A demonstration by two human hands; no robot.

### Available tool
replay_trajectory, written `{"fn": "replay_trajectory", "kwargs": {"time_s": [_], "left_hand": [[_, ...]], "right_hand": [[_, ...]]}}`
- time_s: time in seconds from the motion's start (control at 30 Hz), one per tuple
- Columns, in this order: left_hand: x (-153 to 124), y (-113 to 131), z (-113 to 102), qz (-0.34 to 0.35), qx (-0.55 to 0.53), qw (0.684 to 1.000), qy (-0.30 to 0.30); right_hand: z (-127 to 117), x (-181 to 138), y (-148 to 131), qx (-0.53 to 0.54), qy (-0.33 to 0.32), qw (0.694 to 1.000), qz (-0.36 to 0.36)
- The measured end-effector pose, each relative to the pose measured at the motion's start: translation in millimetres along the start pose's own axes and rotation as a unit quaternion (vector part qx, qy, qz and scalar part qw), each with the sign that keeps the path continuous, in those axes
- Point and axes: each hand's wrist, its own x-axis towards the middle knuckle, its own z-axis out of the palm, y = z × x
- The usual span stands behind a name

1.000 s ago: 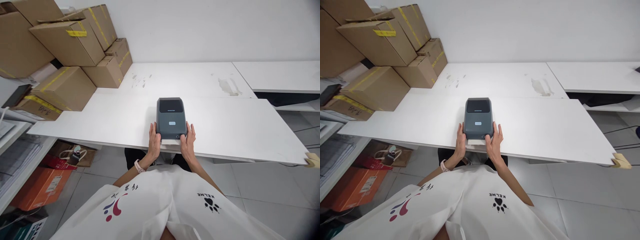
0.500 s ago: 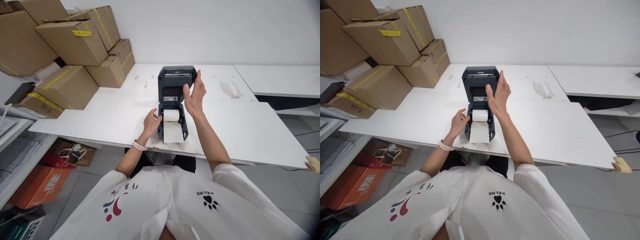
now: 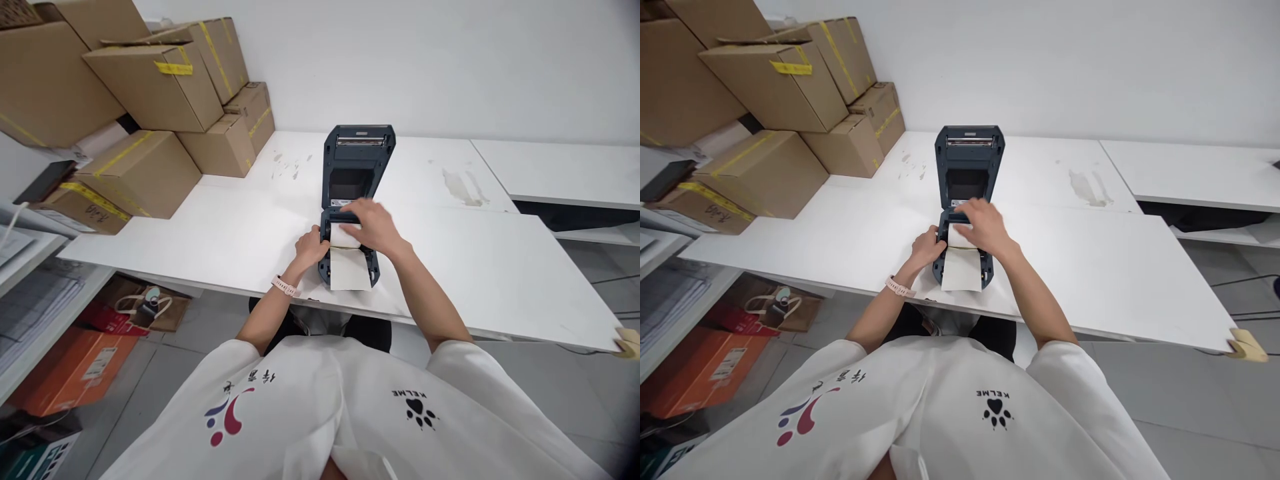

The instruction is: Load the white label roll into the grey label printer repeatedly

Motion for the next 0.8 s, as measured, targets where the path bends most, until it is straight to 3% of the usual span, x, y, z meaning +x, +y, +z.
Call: {"fn": "replay_trajectory", "kwargs": {"time_s": [0.07, 0.1, 0.2, 0.3, 0.4, 0.5, 0.57, 0.67, 0.73, 0.8], "left_hand": [[0, 1, 1, -0.004, 0.004, 1.0, 0.005], [-1, 1, 2, -0.006, 0.0, 1.0, 0.007], [-2, 0, 3, -0.01, -0.023, 1.0, 0.008], [-3, -1, 2, -0.009, -0.04, 0.999, -0.001], [-5, -2, -1, -0.009, -0.051, 0.999, -0.015], [-6, -2, -2, -0.011, -0.061, 0.998, -0.021], [-6, -2, -1, -0.014, -0.064, 0.998, -0.019], [-4, -2, 2, -0.022, -0.065, 0.998, -0.017], [-4, -3, 3, -0.024, -0.067, 0.997, -0.014], [-4, -3, 3, -0.025, -0.074, 0.997, -0.014]], "right_hand": [[16, 5, -3, -0.041, -0.148, 0.988, 0.0], [23, 9, -3, -0.059, -0.191, 0.98, 0.006], [34, 23, -3, -0.081, -0.223, 0.971, 0.021], [18, 20, 2, -0.023, -0.211, 0.977, 0.012], [-13, -9, 20, 0.17, -0.151, 0.974, 0.0], [-26, -53, 50, 0.354, -0.016, 0.934, 0.048], [-16, -82, 75, 0.448, 0.093, 0.882, 0.111], [17, -114, 106, 0.507, 0.191, 0.813, 0.213], [39, -128, 118, 0.508, 0.219, 0.785, 0.277], [55, -138, 121, 0.482, 0.218, 0.783, 0.328]]}}
